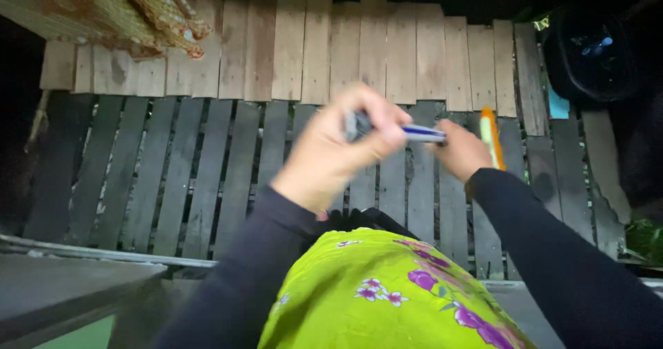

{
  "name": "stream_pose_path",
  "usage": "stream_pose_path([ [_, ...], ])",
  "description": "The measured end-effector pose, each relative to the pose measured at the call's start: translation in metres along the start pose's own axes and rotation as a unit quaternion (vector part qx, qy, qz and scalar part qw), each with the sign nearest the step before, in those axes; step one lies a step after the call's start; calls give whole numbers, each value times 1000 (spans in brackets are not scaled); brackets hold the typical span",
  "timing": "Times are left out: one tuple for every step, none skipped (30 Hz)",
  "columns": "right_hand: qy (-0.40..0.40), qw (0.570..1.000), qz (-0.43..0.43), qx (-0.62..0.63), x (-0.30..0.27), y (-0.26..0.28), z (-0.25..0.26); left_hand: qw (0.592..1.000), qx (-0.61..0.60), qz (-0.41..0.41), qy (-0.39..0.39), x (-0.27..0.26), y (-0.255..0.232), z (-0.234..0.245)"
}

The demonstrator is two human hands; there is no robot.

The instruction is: The recorder is assembling a squeegee tool by attempting to insert the handle into the squeegee blade housing.

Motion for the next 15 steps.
stream_pose_path([
  [1, 1000, 1, 0, 12, -27, -7, 1000, 0, 0, -2, -2, 12, -10],
  [25, 1000, -12, 5, 24, -55, -16, 1000, -7, 2, 15, -4, 24, -22],
  [51, 998, -24, 10, 36, -82, -26, 999, -12, 4, 29, -7, 36, -32],
  [55, 998, -20, 9, 41, -89, -35, 1000, -11, 6, 24, -9, 39, -33],
  [65, 997, -9, 48, 46, -96, -45, 999, 14, 9, 40, -12, 41, -35],
  [75, 993, 1, 86, 51, -103, -54, 998, 38, 13, 56, -14, 44, -37],
  [78, 993, 3, 87, 51, -85, -59, 998, 40, 15, 53, -12, 37, -29],
  [80, 988, 41, 123, 51, -66, -63, 998, 62, -2, 31, -9, 28, -20],
  [79, 981, 78, 158, 50, -46, -65, 996, 83, -21, 11, -6, 19, -11],
  [80, 981, 79, 159, 43, -17, -65, 996, 85, -20, 10, -4, 4, 2],
  [70, 981, 65, 169, 37, 12, -64, 994, 100, -31, -9, -2, -13, 16],
  [60, 981, 50, 179, 31, 42, -62, 992, 116, -43, -28, -1, -29, 31],
  [59, 981, 51, 179, 25, 65, -59, 992, 116, -44, -28, -3, -45, 37],
  [75, 972, 54, 216, 19, 90, -57, 984, 154, -81, -47, -5, -63, 45],
  [89, 962, 57, 252, 13, 114, -53, 972, 189, -121, -64, -6, -82, 51],
])
Point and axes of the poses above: each hand's wrist, its own x-axis towards the middle knuckle, its own z-axis out of the back of the hand, y = z × x, the point moved 3 cm from there along x, towards the middle knuckle, and after that the axes turned 14 degrees about x, right-handed, at the moved point
